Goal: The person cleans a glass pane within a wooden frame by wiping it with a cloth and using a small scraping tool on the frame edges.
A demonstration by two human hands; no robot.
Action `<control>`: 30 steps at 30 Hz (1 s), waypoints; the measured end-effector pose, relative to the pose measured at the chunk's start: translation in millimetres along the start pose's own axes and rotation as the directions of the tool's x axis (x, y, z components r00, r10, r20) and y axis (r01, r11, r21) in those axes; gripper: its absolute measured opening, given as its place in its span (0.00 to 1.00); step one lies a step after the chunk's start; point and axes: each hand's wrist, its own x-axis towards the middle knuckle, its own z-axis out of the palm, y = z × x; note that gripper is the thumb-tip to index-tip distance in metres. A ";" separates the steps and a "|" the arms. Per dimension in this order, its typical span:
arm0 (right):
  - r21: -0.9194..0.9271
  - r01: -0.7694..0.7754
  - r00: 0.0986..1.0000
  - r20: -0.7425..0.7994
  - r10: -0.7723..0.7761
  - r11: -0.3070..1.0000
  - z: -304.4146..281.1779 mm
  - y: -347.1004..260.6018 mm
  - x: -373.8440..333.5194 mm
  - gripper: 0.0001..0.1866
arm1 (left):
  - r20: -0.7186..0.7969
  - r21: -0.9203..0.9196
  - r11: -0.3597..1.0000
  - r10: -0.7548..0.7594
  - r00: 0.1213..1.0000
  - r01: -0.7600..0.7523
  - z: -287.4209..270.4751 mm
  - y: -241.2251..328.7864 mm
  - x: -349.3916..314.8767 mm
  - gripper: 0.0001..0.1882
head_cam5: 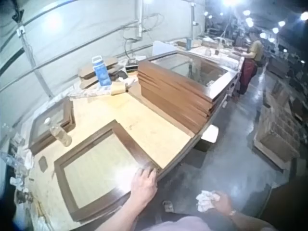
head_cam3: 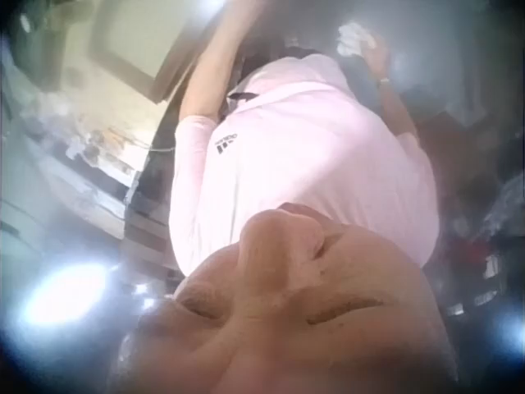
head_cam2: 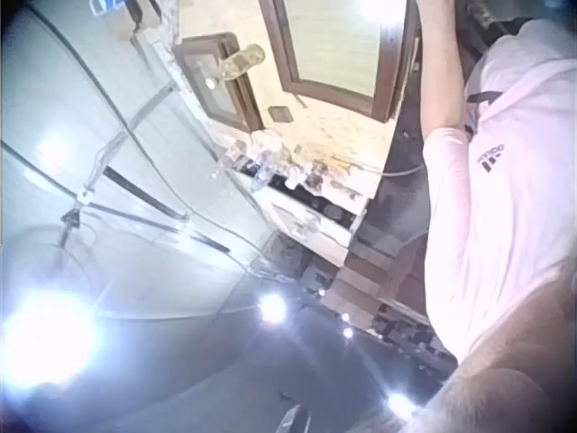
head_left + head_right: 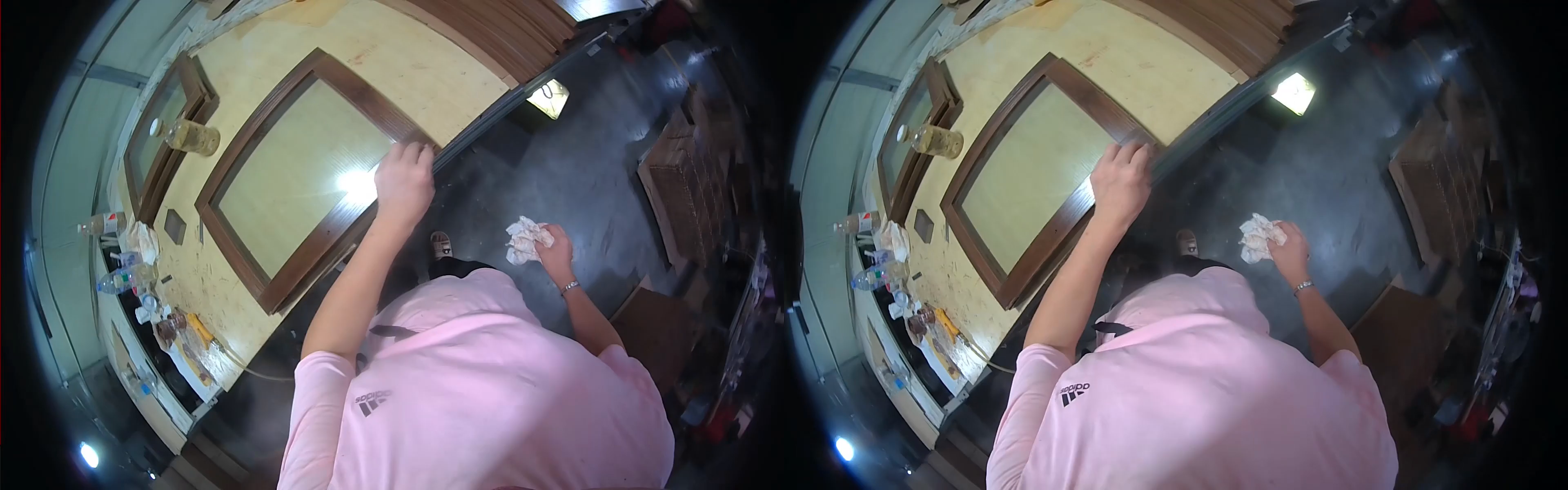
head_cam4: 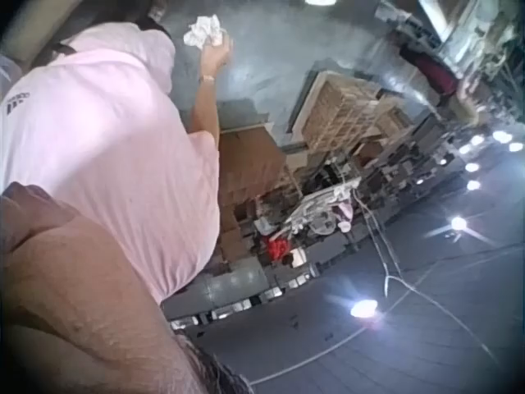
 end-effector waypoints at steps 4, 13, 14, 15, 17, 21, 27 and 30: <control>0.002 0.084 0.996 -0.003 -0.084 0.996 -24.6 -27.9 11.9 0.16 | 0.079 -0.006 0.990 -0.140 0.987 0.141 -48.8 -2.2 -60.3 0.10; 0.124 0.299 0.949 -0.143 -0.281 0.946 19.9 -101.9 58.7 0.17 | 0.163 0.206 0.881 -0.461 0.872 0.427 -206.0 -98.6 -229.7 0.11; 0.101 0.312 0.939 -0.184 -0.290 0.945 22.8 -108.7 57.1 0.17 | 0.126 0.188 0.821 -0.564 0.816 0.539 -222.5 -109.4 -242.2 0.09; 0.135 0.317 0.934 -0.220 -0.283 0.939 25.3 -123.8 52.9 0.17 | 0.092 0.168 0.747 -0.661 0.744 0.643 -240.6 -119.7 -253.0 0.08; 0.032 0.381 0.889 -0.288 -0.357 0.924 26.3 -178.8 35.9 0.18 | -0.024 0.060 0.642 -0.764 0.644 0.764 -251.9 -151.7 -276.4 0.08; -0.097 0.752 0.611 -0.268 -0.745 0.652 73.7 -312.2 -11.3 0.22 | -0.020 -0.330 0.679 -0.700 0.714 0.656 -219.9 -214.8 -217.6 0.10; 0.243 0.953 0.167 0.071 -0.983 0.179 239.1 -434.0 -142.1 0.23 | 0.023 -0.720 0.521 -0.641 0.767 0.458 -114.2 -306.6 -171.7 0.10; 0.208 0.955 0.192 0.117 -0.975 0.213 272.9 -420.0 -155.1 0.21 | 0.034 -0.799 0.456 -0.615 0.787 0.391 -99.3 -311.1 -176.5 0.09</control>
